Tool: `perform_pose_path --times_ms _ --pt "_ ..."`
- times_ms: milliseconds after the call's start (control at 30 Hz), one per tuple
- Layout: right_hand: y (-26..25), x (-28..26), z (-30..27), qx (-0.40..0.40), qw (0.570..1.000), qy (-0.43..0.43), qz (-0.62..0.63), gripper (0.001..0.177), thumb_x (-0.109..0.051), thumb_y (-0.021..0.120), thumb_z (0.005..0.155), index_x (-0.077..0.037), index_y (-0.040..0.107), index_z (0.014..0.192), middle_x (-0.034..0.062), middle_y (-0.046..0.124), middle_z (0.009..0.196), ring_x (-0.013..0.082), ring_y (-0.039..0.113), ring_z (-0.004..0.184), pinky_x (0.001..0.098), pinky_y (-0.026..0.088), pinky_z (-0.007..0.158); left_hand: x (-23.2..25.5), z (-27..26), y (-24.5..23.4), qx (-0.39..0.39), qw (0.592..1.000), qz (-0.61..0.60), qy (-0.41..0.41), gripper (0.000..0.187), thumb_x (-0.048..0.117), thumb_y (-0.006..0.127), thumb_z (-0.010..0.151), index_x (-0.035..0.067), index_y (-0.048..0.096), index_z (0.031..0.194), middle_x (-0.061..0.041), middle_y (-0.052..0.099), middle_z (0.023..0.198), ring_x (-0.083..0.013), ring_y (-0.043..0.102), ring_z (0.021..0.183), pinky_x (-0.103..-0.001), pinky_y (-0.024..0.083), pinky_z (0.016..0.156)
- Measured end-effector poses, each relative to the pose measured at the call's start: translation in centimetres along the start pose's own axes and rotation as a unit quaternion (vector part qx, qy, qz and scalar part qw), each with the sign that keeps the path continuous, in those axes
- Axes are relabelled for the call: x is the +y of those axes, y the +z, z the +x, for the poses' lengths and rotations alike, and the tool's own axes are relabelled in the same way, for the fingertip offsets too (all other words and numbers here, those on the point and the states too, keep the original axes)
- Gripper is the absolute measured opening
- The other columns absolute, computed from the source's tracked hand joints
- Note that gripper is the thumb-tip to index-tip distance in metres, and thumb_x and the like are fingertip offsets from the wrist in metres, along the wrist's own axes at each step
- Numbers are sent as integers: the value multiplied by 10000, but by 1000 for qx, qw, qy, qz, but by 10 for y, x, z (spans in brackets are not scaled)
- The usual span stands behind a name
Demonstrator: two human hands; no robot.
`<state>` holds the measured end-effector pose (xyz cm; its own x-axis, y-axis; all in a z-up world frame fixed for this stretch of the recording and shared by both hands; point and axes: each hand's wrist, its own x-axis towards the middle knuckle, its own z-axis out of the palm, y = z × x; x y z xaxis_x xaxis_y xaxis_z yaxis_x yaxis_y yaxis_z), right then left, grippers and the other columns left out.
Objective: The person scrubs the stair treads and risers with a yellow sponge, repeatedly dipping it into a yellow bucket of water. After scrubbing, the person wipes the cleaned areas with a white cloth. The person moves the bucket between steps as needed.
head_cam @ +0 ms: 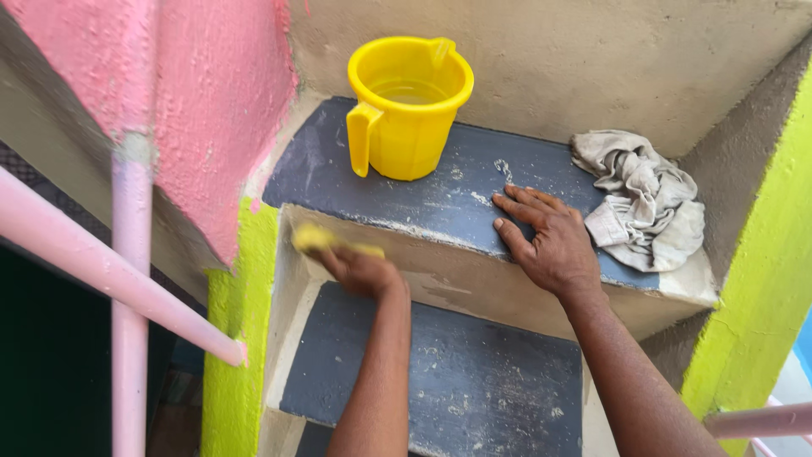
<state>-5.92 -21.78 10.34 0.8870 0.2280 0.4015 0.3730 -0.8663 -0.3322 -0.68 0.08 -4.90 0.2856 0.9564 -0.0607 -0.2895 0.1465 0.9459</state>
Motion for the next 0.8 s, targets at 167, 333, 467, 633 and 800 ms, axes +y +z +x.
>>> perform_pose_path --times_ms 167,333,467,633,800 --pt "-1 2 2 -2 1000 0 -21 467 -452 572 954 -215 695 1337 22 596 1474 254 462 1408 468 279 1158 -36 9 -29 -22 994 -8 -109 515 90 377 1059 59 370 1573 -121 369 1668 -259 476 1461 -348 392 1197" --pt "-1 3 -1 -2 1000 9 -2 470 -450 574 960 -222 687 1355 7 605 1472 226 475 1418 441 296 1180 17 23 -13 -11 979 -137 -148 572 55 368 1016 64 313 1585 -148 338 1658 -268 452 1453 -350 344 1194" --pt "-1 -1 1 -1 1000 17 -4 460 -444 585 956 -218 695 1341 11 608 1468 225 471 1419 441 295 1177 -10 14 -20 -54 997 -13 48 513 53 367 1066 4 347 1577 -218 339 1660 -332 433 1487 -375 348 1223" --pt "0 1 0 9 1000 2 6 469 -444 590 952 -206 697 1341 21 612 1469 236 487 1417 435 310 1172 -76 23 -30 -26 986 132 100 418 80 388 1090 29 540 1476 -195 557 1556 -334 571 1425 -355 441 1210" --pt "-2 2 -1 11 1000 -4 2 465 -436 592 959 -194 702 1341 41 613 1458 264 488 1403 442 307 1162 -79 22 -15 89 962 200 -161 476 173 341 1055 80 429 1514 -144 466 1556 -321 541 1361 -344 414 1125"
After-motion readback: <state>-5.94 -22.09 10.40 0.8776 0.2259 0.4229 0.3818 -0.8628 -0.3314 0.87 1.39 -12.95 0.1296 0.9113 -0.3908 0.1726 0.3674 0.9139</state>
